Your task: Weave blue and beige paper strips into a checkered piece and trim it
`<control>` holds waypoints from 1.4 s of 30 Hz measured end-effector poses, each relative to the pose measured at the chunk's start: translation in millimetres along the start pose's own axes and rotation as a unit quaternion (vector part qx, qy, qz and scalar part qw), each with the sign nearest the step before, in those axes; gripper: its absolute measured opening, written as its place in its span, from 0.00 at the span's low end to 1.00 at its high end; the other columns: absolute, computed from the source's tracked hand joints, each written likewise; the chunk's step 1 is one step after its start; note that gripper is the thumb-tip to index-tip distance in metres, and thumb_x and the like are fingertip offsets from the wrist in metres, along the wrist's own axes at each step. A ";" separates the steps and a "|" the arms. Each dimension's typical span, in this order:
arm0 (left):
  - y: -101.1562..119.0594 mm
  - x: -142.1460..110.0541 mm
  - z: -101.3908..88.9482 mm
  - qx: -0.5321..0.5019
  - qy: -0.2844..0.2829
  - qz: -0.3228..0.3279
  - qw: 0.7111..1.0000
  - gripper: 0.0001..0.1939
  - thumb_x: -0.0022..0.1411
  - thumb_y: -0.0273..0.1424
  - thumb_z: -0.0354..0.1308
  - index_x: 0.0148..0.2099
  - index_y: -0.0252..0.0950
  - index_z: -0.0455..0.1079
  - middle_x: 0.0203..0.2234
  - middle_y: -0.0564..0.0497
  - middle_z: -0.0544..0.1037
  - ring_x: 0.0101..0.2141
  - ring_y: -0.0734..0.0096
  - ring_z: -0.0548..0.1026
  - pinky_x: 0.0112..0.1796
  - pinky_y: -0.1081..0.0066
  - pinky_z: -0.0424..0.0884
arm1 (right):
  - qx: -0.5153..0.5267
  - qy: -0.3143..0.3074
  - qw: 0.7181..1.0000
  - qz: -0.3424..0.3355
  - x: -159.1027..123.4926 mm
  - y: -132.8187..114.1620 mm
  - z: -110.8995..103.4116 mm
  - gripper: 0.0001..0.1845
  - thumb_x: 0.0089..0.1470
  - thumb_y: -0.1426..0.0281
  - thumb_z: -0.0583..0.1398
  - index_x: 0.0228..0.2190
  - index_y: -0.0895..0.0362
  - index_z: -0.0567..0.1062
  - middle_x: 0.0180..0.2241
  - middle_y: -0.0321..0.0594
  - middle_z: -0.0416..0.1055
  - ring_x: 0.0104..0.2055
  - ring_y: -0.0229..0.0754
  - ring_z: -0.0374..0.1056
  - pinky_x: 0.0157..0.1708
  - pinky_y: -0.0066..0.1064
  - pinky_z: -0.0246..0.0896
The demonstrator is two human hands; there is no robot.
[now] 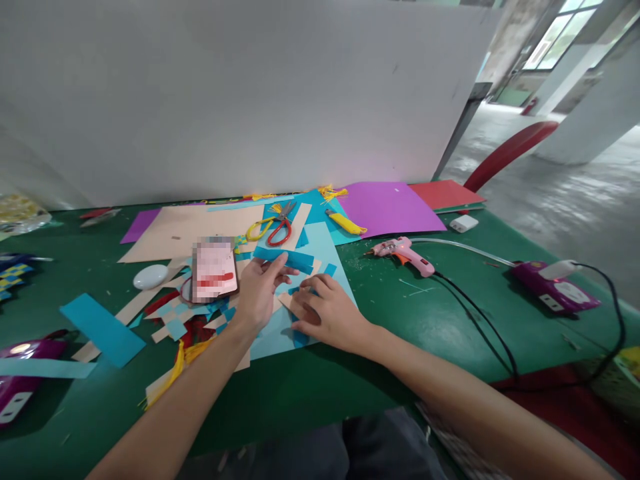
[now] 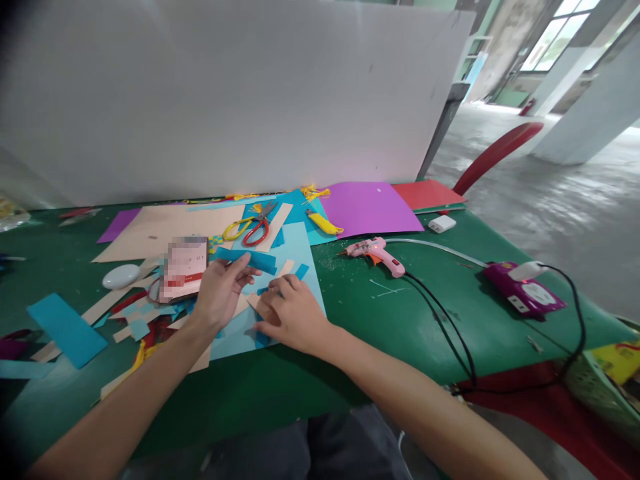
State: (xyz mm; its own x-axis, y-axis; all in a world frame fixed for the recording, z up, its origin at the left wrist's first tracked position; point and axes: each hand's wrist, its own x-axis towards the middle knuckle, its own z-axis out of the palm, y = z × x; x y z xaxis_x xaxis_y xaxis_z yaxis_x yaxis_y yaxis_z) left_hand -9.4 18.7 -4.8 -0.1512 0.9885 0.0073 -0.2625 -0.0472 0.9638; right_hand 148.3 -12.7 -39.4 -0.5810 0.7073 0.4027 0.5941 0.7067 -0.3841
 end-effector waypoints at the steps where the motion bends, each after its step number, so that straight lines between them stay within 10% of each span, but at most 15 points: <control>1: 0.3 -0.2 0.3 -0.001 -0.001 0.001 1.000 0.17 0.48 0.36 0.69 0.33 0.33 0.66 0.21 0.54 0.74 0.25 0.71 0.76 0.25 0.75 0.67 | -0.001 0.004 1.000 0.000 0.4 -0.4 0.8 0.27 0.52 0.52 0.60 0.45 0.60 0.74 0.47 0.51 0.66 0.52 0.53 0.56 0.51 0.47 0.57; 21: 4.9 -2.7 4.0 -0.005 -0.025 -0.011 1.000 0.15 0.49 0.36 0.68 0.33 0.32 0.68 0.23 0.53 0.75 0.27 0.69 0.78 0.24 0.76 0.66 | 0.186 0.036 0.979 0.079 8.8 -2.0 -3.5 0.05 0.44 0.76 0.65 0.23 0.57 0.74 0.35 0.42 0.72 0.42 0.44 0.64 0.47 0.39 0.58; 35: 4.9 -0.6 0.5 -0.029 -0.016 -0.018 0.999 0.15 0.48 0.36 0.69 0.30 0.34 0.66 0.21 0.55 0.73 0.28 0.68 0.78 0.24 0.76 0.66 | 0.643 0.125 0.692 0.303 10.9 30.0 -54.7 0.12 0.40 0.67 0.69 0.24 0.57 0.71 0.28 0.33 0.66 0.29 0.33 0.61 0.30 0.27 0.57; 42: 6.3 -4.5 4.5 -0.022 -0.042 -0.020 0.999 0.15 0.48 0.35 0.69 0.30 0.33 0.68 0.22 0.53 0.74 0.26 0.69 0.77 0.24 0.75 0.67 | 0.677 0.110 0.662 0.303 11.2 30.8 -52.8 0.11 0.41 0.68 0.68 0.25 0.57 0.72 0.29 0.34 0.69 0.33 0.34 0.65 0.32 0.26 0.59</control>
State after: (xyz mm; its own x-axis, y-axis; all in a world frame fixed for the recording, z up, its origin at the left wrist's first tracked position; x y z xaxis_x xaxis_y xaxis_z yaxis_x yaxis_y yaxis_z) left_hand -6.1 14.6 2.5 -0.0592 0.9982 -0.0077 -0.3084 -0.0110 0.9512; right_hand 189.5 16.1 -2.9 -0.2814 0.9530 -0.1122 -0.4476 -0.2338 -0.8631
